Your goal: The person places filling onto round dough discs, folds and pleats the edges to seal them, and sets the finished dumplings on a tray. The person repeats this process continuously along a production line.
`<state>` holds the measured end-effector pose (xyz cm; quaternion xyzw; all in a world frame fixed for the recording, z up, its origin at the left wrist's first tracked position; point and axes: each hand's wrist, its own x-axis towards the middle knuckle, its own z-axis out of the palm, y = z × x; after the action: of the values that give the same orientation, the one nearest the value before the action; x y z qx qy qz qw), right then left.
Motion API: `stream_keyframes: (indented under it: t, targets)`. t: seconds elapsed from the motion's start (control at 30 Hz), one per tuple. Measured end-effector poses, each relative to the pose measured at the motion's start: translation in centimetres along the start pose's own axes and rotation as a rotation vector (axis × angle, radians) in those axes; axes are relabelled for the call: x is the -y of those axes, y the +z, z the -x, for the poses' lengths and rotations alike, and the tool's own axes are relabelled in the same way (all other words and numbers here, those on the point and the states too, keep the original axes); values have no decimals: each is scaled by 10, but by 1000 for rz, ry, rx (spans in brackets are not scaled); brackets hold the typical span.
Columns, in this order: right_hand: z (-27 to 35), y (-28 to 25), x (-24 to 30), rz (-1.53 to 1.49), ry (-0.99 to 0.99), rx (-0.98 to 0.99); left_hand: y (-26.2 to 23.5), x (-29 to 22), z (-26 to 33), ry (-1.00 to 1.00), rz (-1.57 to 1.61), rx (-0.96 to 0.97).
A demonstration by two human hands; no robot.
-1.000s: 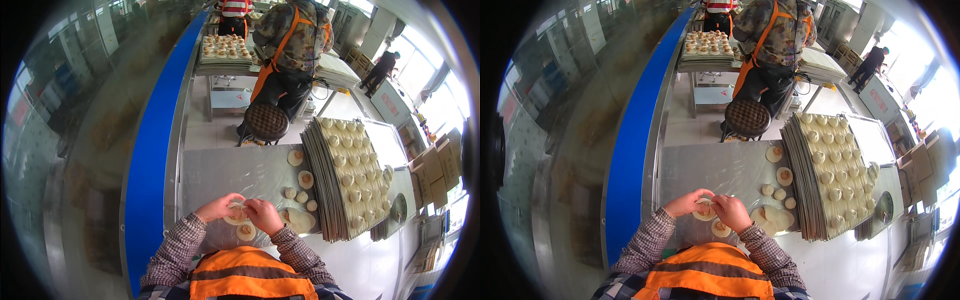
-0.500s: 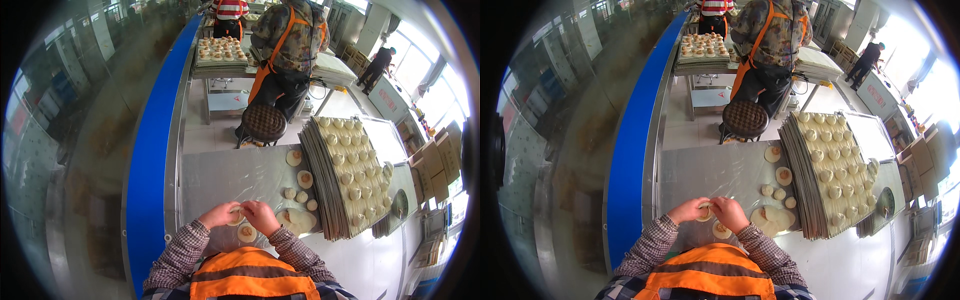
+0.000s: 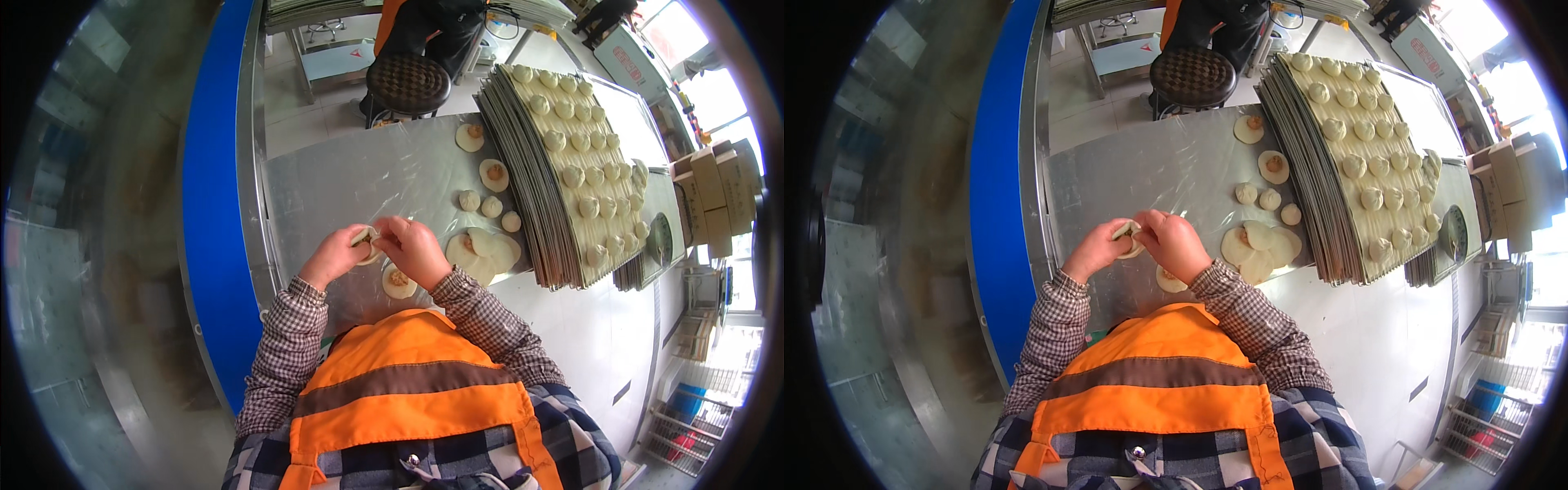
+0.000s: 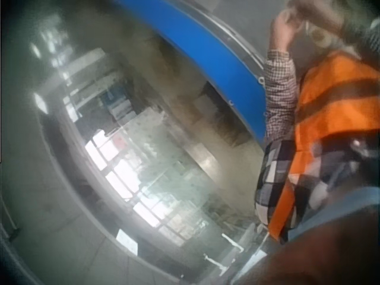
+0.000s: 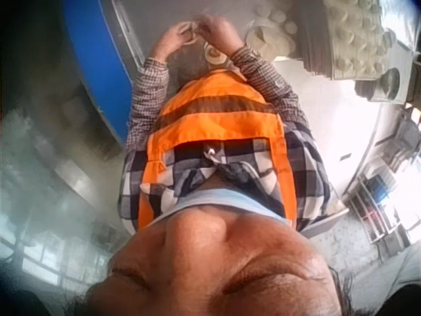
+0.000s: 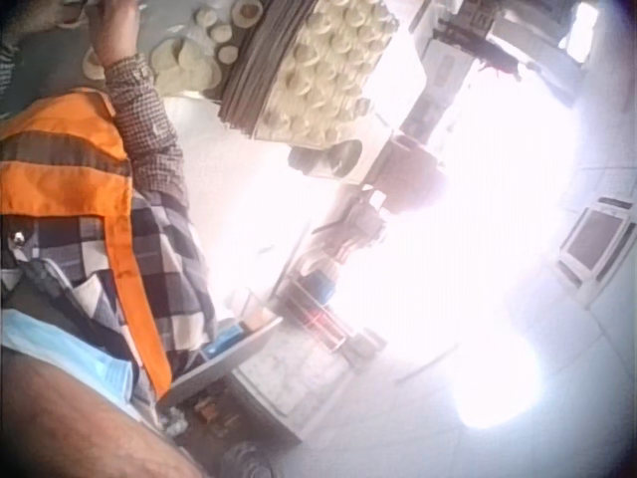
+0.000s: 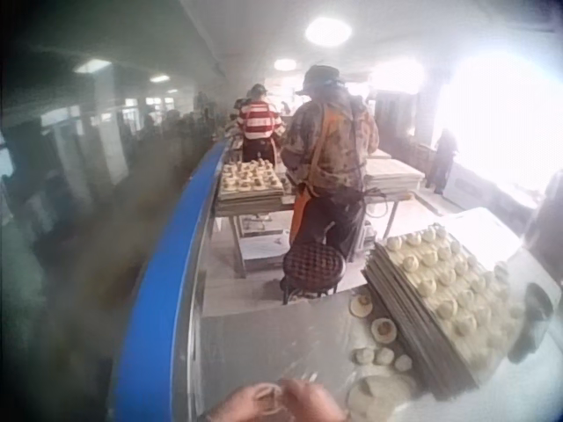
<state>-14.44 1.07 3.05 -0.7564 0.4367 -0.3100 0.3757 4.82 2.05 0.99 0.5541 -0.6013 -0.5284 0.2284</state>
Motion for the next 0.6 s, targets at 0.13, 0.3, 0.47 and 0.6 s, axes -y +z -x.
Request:
stream_keyframes:
  t: [0.13, 0.3, 0.47, 0.6]
  targets:
    - [-1, -5, 6, -135, 117, -1, -1, -14, 5, 22, 169, 5]
    - [0, -7, 5, -402, 269, -22, 11, -25, 7, -57, 572, -103]
    - [4, -5, -4, -112, 131, 1, 16, -14, -5, -121, 241, -36]
    - [8, -5, -10, -13, -26, -85, 14, -9, -19, -73, 260, 49]
